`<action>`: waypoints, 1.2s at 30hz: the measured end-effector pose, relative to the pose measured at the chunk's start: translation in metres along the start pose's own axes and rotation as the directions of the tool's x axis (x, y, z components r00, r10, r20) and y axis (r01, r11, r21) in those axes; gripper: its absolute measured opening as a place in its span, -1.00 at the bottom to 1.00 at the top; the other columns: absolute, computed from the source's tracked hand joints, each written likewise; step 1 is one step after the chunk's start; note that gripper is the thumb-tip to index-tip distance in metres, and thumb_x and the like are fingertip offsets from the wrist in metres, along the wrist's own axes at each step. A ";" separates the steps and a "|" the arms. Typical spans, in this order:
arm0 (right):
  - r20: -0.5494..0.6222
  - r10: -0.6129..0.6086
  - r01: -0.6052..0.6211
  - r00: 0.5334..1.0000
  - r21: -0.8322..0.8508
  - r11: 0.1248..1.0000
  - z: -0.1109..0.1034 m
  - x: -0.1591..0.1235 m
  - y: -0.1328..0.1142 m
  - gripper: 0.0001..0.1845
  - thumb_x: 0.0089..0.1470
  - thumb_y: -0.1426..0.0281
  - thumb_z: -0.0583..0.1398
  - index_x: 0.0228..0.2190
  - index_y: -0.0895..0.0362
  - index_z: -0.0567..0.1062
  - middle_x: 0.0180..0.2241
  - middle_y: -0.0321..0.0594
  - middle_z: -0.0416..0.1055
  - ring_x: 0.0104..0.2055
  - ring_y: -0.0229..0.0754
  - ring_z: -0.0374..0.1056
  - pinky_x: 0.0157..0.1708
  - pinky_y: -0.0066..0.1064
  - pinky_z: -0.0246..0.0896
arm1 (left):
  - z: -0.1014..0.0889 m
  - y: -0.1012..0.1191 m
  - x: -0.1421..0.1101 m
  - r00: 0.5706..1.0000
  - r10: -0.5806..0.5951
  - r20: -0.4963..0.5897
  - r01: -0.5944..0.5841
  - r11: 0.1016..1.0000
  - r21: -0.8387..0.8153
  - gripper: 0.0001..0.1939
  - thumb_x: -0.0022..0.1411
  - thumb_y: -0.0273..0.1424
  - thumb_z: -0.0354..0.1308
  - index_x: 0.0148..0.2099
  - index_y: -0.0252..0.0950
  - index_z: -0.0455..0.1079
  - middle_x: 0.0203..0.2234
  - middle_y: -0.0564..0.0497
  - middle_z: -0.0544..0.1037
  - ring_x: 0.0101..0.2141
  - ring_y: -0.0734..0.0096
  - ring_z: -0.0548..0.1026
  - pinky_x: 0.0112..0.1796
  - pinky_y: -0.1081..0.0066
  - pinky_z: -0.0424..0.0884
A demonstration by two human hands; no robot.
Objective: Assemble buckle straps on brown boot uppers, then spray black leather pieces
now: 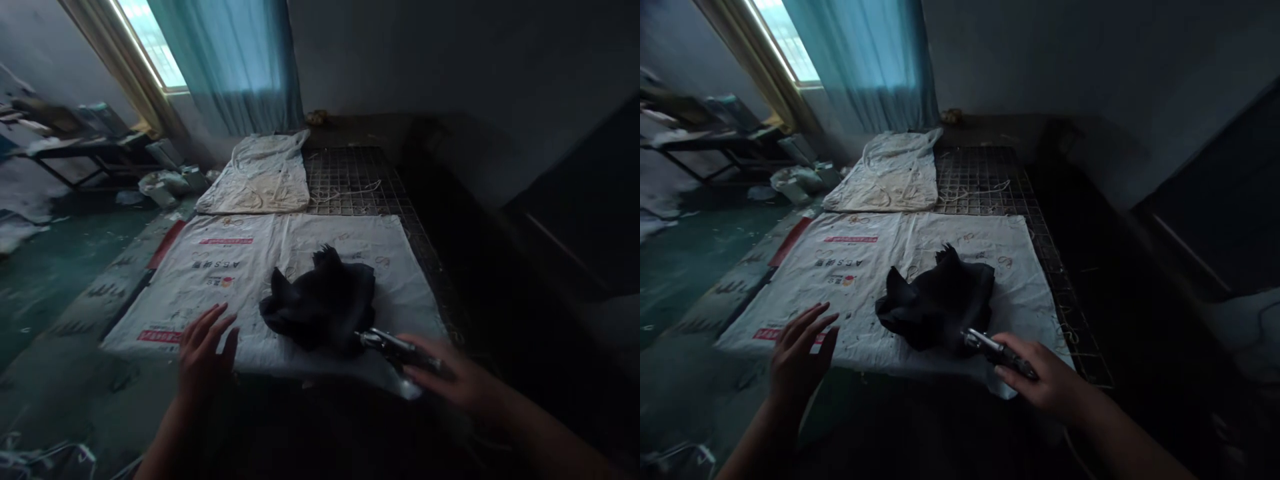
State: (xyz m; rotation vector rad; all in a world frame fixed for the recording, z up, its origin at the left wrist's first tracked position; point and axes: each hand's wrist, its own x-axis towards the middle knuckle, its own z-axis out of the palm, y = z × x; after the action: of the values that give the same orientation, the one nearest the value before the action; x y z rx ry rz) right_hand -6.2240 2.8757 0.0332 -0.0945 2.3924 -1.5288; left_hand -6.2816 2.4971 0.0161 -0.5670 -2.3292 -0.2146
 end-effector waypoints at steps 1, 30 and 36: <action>-0.013 -0.005 0.005 1.000 0.013 1.000 0.002 0.006 -0.001 -0.70 -0.15 0.23 0.21 -0.29 -0.01 0.53 -0.55 -0.29 0.44 -0.47 -0.10 0.35 -0.46 -0.36 0.25 | -0.001 0.000 -0.001 1.000 -0.006 -0.003 0.006 1.000 0.004 -0.84 0.13 -0.48 0.09 -0.19 -0.25 0.35 -0.17 -0.11 0.49 -0.11 0.23 0.44 -0.10 0.23 0.35; -0.431 0.158 0.000 0.889 0.345 0.939 0.002 0.012 0.006 -0.66 -0.11 0.16 0.23 -0.29 0.07 0.52 -0.30 -0.17 0.52 -0.15 0.02 0.40 -0.09 -0.21 0.27 | 0.115 0.120 0.071 0.302 0.416 0.858 -0.175 0.909 -0.379 -0.86 0.07 -0.55 0.10 -0.32 -0.41 0.49 -0.35 -0.16 0.55 -0.33 0.20 0.50 -0.42 0.38 0.33; -0.505 0.168 -0.002 0.847 0.314 0.950 0.003 -0.017 0.027 -0.54 -0.11 0.13 0.24 -0.16 0.08 0.48 -0.20 -0.09 0.50 -0.11 0.06 0.39 -0.02 -0.11 0.22 | 0.138 0.111 0.093 0.248 0.445 0.861 -0.032 0.892 -0.452 -0.96 -0.05 -0.45 0.24 -0.50 -0.31 0.47 -0.55 0.06 0.52 -0.45 0.41 0.48 -0.40 0.51 0.32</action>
State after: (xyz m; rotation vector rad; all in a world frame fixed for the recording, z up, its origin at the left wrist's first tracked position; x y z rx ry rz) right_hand -6.2039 2.8881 0.0118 0.5681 2.4491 -2.0663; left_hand -6.3751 2.6698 -0.0218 -1.6328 -3.3383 -0.1373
